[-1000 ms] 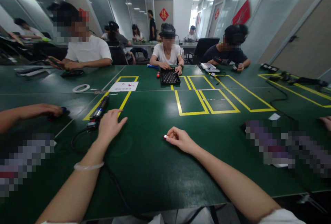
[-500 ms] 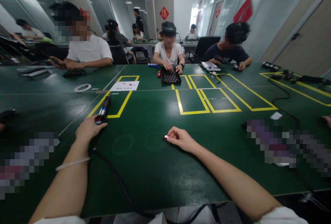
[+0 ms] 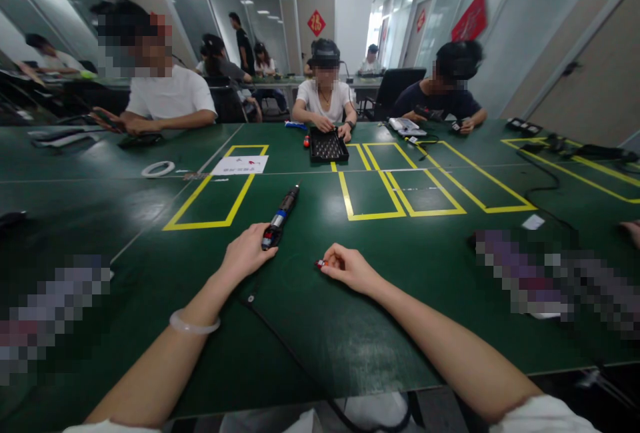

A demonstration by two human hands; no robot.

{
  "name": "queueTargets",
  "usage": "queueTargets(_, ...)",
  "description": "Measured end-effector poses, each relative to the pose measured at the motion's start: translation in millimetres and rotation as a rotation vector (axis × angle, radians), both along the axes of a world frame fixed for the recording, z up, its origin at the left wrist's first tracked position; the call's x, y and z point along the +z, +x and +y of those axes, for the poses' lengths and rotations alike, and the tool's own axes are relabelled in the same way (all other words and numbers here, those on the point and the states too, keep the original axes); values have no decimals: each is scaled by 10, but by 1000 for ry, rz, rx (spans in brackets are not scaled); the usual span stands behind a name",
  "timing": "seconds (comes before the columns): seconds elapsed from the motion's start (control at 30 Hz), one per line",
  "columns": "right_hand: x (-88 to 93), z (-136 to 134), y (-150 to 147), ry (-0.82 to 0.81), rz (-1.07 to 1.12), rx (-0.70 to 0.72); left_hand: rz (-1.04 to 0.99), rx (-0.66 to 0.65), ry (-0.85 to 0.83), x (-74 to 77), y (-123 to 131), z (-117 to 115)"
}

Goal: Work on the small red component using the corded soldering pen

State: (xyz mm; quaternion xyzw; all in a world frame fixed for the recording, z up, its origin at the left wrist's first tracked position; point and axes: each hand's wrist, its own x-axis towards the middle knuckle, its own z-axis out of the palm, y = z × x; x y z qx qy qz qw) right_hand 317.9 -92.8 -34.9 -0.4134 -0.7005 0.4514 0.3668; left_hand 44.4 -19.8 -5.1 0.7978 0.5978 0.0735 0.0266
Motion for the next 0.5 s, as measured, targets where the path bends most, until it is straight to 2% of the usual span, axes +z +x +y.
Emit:
queueTargets(0.27,-30,-5,-13,132,-172,-58,-173,-321,-20,-70,562,-370)
queueTargets(0.5,-68,4,-28,172,-335,-129,-187,-422,-53,-72,739,-545)
